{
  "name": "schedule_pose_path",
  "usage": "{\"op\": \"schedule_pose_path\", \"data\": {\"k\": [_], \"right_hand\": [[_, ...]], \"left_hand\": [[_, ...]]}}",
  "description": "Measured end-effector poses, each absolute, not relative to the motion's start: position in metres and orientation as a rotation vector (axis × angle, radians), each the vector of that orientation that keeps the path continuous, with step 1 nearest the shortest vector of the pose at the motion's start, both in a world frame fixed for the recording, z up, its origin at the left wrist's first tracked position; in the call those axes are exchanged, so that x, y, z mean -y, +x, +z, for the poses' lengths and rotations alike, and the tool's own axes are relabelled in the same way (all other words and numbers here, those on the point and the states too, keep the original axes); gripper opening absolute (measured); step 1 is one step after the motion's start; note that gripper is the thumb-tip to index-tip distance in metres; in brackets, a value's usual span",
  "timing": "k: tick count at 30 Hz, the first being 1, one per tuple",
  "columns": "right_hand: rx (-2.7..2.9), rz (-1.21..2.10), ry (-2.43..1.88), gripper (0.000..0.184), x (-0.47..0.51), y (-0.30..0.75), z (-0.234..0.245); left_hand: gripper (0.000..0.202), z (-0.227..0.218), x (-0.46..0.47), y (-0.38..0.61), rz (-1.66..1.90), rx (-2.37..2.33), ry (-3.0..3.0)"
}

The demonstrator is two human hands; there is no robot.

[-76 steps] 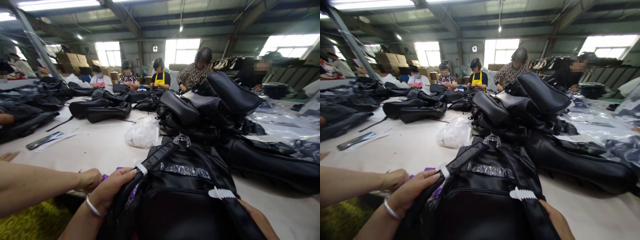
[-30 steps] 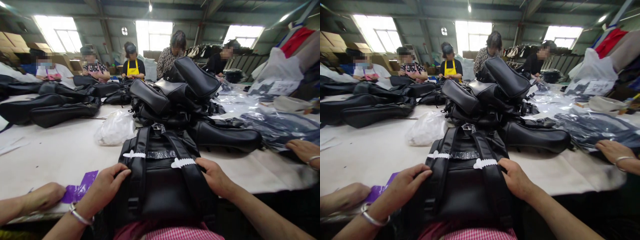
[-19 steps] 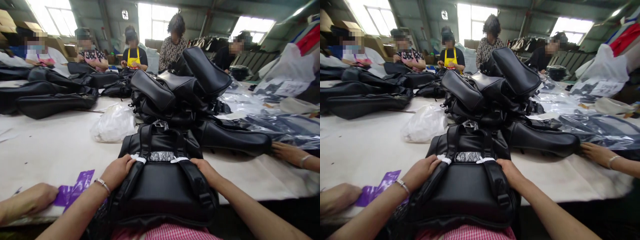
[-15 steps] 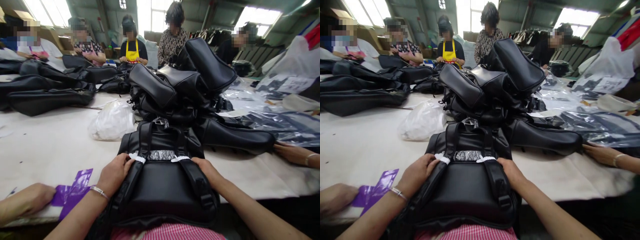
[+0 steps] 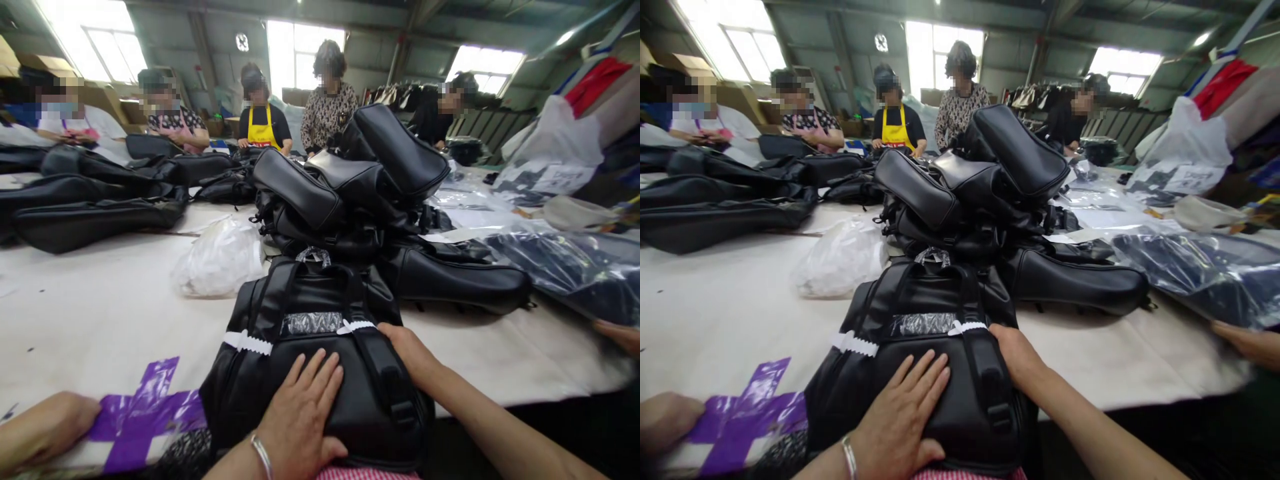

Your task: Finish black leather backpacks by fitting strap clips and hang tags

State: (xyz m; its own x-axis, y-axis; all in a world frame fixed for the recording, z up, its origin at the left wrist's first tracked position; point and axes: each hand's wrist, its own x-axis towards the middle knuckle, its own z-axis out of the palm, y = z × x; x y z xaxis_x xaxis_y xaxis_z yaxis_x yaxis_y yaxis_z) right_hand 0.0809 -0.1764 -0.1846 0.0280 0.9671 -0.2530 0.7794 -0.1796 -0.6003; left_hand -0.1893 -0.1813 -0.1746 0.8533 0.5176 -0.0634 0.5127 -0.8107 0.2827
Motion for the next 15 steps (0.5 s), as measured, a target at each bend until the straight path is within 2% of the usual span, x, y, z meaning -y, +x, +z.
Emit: {"op": "schedule_pose_path", "data": {"k": [4, 9, 12, 15], "right_hand": [[2.038, 0.784, -1.838, 0.021, 0.176, 0.094, -0.153], [2.046, 0.272, -1.573, 0.043, 0.205, 0.078, -0.123], [2.298, 0.462, -1.524, 0.07, 0.224, 0.063, -0.139], [2.323, 0.847, -1.446, 0.075, 0.232, 0.071, -0.15]], "left_hand": [[0.096, -0.205, 0.182, -0.181, -0.03, -0.826, 2.705], [0.094, -0.199, 0.178, -0.184, -0.044, -0.828, 2.713], [0.092, -0.199, 0.179, -0.184, -0.05, -0.808, 2.718], [0.091, -0.198, 0.179, -0.182, -0.05, -0.793, 2.723]]}}
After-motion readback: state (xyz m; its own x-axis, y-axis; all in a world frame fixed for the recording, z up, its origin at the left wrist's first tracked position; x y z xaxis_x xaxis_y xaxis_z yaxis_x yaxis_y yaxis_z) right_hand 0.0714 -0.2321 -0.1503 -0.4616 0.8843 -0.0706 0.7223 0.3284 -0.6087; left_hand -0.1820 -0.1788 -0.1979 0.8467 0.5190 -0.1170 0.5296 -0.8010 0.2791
